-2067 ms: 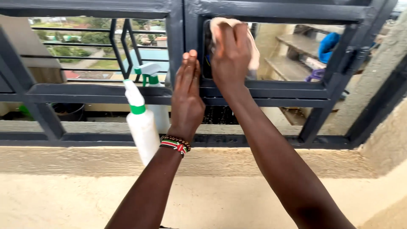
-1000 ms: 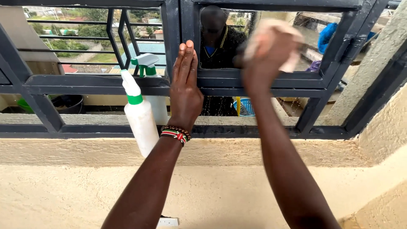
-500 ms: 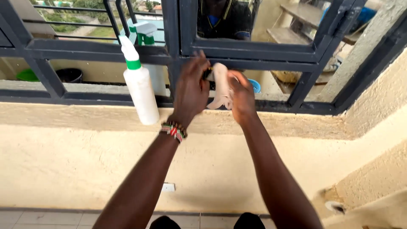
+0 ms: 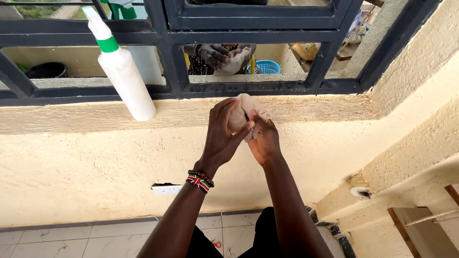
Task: Spraying cleaning solution onto window panes and wiping them clean with a cloth.
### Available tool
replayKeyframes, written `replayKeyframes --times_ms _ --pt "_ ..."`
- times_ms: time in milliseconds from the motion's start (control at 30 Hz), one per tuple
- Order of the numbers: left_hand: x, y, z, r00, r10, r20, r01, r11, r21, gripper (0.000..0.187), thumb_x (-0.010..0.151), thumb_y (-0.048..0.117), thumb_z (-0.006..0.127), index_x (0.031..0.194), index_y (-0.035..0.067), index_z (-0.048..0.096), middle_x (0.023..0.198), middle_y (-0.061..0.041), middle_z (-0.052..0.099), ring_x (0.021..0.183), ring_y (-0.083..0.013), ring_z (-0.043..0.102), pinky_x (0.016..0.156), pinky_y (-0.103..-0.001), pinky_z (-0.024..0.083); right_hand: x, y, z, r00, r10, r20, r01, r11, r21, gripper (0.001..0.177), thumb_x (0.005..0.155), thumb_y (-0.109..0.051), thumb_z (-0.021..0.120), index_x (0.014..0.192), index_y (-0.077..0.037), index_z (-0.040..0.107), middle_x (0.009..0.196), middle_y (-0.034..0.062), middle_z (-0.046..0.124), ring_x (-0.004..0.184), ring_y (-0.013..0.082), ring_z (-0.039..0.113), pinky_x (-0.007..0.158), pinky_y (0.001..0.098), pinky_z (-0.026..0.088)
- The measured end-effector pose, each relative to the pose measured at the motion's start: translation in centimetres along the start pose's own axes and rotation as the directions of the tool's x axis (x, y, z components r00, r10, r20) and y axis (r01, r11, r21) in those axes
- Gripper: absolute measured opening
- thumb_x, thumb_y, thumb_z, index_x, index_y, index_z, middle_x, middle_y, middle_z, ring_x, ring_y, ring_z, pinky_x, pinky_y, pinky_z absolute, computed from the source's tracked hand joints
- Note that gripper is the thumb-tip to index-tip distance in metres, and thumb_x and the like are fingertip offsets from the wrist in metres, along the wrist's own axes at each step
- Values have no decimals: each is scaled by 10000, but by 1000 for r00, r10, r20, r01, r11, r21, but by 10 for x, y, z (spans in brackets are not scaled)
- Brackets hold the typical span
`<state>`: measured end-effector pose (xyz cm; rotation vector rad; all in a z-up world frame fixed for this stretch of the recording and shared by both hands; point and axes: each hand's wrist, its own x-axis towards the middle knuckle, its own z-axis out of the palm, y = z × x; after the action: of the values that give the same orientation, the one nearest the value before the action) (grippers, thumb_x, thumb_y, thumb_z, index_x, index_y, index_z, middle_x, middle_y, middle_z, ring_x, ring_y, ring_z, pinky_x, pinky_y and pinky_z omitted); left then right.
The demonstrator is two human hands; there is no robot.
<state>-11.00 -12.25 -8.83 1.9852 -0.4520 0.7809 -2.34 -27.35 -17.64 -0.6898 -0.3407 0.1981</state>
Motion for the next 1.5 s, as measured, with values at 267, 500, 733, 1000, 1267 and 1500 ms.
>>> replayKeyframes --times_ms 267,500,733,1000,1267,1500 --pt "14 -30 -18 894 -442 76 441 834 -331 575 826 223 784 1332 26 594 1118 -75 724 959 -159 715 848 -348 598 6 -85 80 993 66 -93 -113 450 -886 386 1049 -353 574 1208 -12 662 1055 64 748 960 98 670 895 308 510" --pt "6 -39 -26 867 -421 265 461 881 -107 295 858 101 689 1130 5 749 978 -83 790 836 -131 723 773 -302 572 21 -102 87 985 -48 166 170 457 -873 311 1113 -255 643 1081 46 714 892 51 614 806 100 503 726 311 459" --pt "-10 -32 -25 793 -225 566 524 724 -448 422 887 299 780 1197 19 726 1042 -31 774 936 -84 697 872 -280 557 14 -107 108 981 -31 190 157 699 -698 282 959 -117 720 1215 -21 653 1050 35 699 914 81 661 832 283 555" --pt "2 4 -40 940 317 128 -256 901 -350 212 878 356 846 928 155 803 1606 -136 411 1529 -200 302 1175 -399 360 28 -82 64 979 -160 -125 11 658 -753 500 825 -67 851 1229 9 566 940 109 676 841 170 682 734 319 558" --pt "7 -5 -15 972 -184 148 229 884 -408 311 890 279 835 1039 27 728 988 -34 662 887 -85 610 787 -273 532 -16 -73 99 997 -16 75 38 957 -289 601 939 -537 574 1210 -11 680 1080 104 748 986 179 709 908 359 568" --pt "3 -18 -16 973 -205 106 227 928 -294 284 919 239 813 1064 -2 773 931 -48 577 795 -85 568 681 -263 502 -3 -35 18 996 -45 81 62 974 -216 247 1050 -206 691 1175 7 699 1109 56 705 1063 168 641 989 385 507"
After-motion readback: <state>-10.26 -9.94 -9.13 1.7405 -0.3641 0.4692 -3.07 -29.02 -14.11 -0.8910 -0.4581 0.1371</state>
